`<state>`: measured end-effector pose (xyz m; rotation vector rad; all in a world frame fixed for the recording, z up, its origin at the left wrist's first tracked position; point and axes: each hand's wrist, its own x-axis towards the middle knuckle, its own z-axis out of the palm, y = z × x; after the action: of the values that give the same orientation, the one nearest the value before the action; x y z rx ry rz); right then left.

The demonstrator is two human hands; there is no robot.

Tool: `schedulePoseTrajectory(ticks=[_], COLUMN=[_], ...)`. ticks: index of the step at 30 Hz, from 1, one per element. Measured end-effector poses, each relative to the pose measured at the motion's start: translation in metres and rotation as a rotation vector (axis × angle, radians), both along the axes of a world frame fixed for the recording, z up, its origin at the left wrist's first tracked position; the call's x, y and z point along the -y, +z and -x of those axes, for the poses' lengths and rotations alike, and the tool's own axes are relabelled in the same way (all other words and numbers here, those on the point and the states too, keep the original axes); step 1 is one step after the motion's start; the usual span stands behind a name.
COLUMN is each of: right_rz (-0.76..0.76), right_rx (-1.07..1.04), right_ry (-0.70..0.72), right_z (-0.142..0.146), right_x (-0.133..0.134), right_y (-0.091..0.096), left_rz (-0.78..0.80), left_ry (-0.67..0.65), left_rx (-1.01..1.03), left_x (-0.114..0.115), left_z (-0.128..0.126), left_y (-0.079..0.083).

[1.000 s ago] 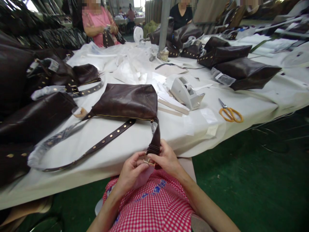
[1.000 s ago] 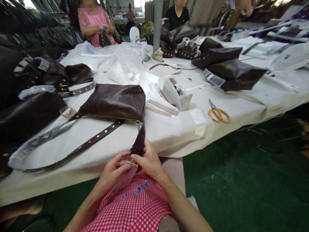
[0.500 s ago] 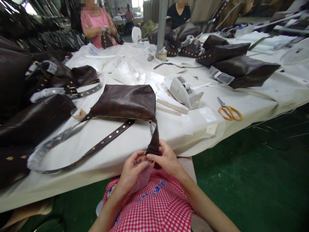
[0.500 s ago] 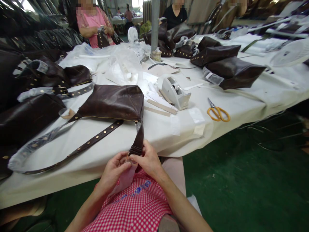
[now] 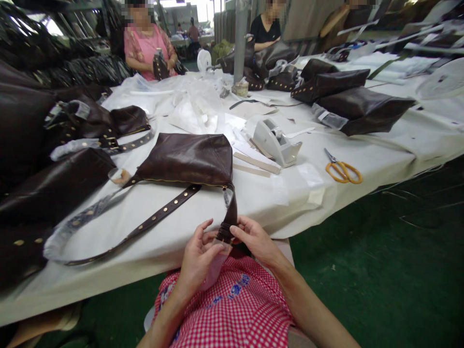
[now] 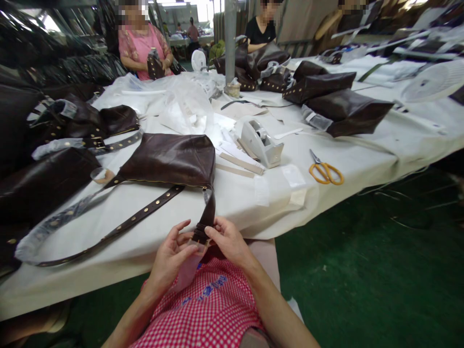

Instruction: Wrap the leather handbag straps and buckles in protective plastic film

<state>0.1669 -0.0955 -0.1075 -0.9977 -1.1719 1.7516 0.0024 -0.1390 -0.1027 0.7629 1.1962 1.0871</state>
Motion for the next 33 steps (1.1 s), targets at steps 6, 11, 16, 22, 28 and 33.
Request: schedulePoseTrajectory(ticks=[6, 11, 16, 22, 28, 33], right_rz=[0.18, 0.272, 0.267, 0.289, 0.241, 0.16], right_rx=[-0.052, -0.095, -0.16, -0.179, -0.145, -0.101], right_ry=[0.022, 0.028, -0.031, -0.05, -0.064, -0.095], right_z=[0.002, 0.002, 0.003, 0.006, 0.009, 0.011], right_x=[0.004, 0.005, 0.004, 0.002, -0.001, -0.001], right_y=[-0.003, 0.002, 0.0, -0.002, -0.003, -0.007], left_rz=[-0.119, -0.193, -0.21, -0.11, -0.108, -0.125], left_ry=[-0.011, -0.023, -0.046, -0.178, -0.175, -0.221], left_rx=[-0.24, -0.48, -0.439, -0.456, -0.333, -0.268], left_x=[0.004, 0.004, 0.004, 0.011, 0.008, 0.007], left_z=[0.001, 0.002, 0.006, 0.018, 0.016, 0.015], left_y=[-0.009, -0.015, -0.01, -0.007, -0.01, -0.013])
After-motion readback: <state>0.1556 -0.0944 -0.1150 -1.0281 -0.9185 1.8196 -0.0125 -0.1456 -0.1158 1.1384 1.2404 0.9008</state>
